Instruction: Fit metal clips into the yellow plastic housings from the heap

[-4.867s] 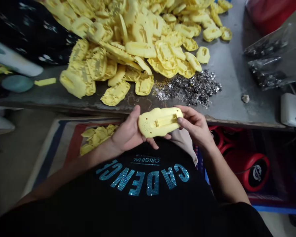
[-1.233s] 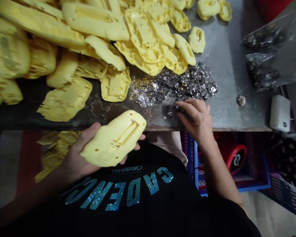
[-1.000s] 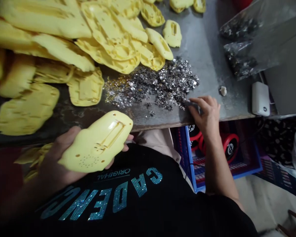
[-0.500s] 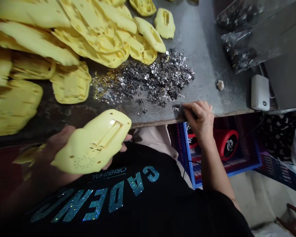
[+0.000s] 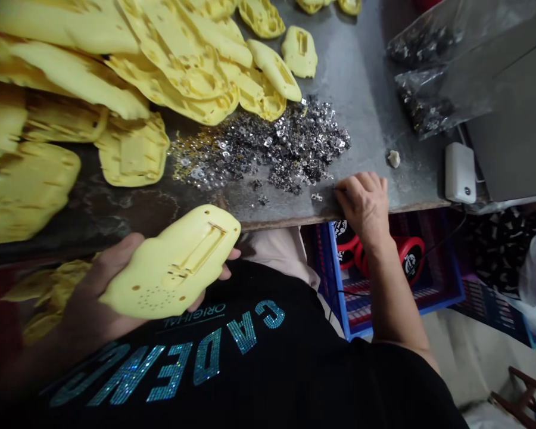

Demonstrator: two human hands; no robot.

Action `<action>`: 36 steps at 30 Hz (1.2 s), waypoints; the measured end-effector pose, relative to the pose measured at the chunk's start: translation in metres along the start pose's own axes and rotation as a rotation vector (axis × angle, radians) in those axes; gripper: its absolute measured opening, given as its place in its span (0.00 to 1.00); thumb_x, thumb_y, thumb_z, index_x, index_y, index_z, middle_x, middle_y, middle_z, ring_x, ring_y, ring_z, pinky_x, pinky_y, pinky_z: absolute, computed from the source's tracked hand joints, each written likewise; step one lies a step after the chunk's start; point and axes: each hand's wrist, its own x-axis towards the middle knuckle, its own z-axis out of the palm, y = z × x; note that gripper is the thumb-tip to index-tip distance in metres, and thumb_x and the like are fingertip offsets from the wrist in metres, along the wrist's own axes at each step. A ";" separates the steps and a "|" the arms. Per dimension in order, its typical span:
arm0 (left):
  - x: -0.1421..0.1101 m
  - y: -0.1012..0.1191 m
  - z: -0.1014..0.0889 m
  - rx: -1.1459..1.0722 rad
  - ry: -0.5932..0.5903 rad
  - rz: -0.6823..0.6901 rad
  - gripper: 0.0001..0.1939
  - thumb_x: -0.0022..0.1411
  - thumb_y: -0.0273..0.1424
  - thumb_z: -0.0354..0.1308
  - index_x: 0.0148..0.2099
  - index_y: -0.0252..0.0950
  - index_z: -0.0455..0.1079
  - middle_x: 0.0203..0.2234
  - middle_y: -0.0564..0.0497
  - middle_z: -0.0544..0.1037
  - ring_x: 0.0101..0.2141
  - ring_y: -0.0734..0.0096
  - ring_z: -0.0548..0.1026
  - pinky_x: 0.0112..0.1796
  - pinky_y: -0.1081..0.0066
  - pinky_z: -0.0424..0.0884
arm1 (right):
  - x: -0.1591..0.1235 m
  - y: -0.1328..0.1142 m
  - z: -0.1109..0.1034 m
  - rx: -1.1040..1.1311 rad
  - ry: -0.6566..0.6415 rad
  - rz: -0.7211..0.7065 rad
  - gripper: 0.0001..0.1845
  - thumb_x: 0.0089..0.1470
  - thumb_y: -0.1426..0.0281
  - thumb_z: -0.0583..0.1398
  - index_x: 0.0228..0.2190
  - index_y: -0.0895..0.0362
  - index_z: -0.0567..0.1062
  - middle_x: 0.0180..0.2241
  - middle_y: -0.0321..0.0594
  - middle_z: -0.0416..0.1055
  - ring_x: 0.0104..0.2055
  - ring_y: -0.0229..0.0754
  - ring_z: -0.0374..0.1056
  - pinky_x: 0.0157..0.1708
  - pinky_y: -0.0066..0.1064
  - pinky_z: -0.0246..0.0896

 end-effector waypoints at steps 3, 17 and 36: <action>0.000 0.010 0.010 0.039 0.007 -0.074 0.42 0.82 0.59 0.49 0.83 0.39 0.72 0.74 0.34 0.80 0.61 0.37 0.88 0.40 0.62 0.88 | -0.016 0.009 -0.003 -0.025 -0.017 -0.082 0.08 0.77 0.66 0.64 0.45 0.44 0.85 0.46 0.39 0.87 0.48 0.53 0.73 0.53 0.49 0.60; 0.014 0.008 0.028 0.048 0.015 -0.078 0.39 0.80 0.56 0.59 0.82 0.42 0.73 0.74 0.39 0.81 0.57 0.45 0.91 0.39 0.68 0.86 | -0.017 -0.007 0.009 0.182 0.082 0.139 0.06 0.70 0.61 0.71 0.39 0.48 0.87 0.38 0.39 0.82 0.46 0.53 0.75 0.52 0.49 0.67; 0.025 0.002 0.049 -0.119 -0.290 -0.012 0.28 0.71 0.49 0.74 0.62 0.34 0.83 0.49 0.42 0.94 0.44 0.48 0.94 0.52 0.57 0.88 | 0.010 -0.136 -0.031 0.682 -0.016 -0.399 0.11 0.70 0.74 0.73 0.50 0.46 0.87 0.42 0.38 0.88 0.41 0.48 0.84 0.43 0.44 0.79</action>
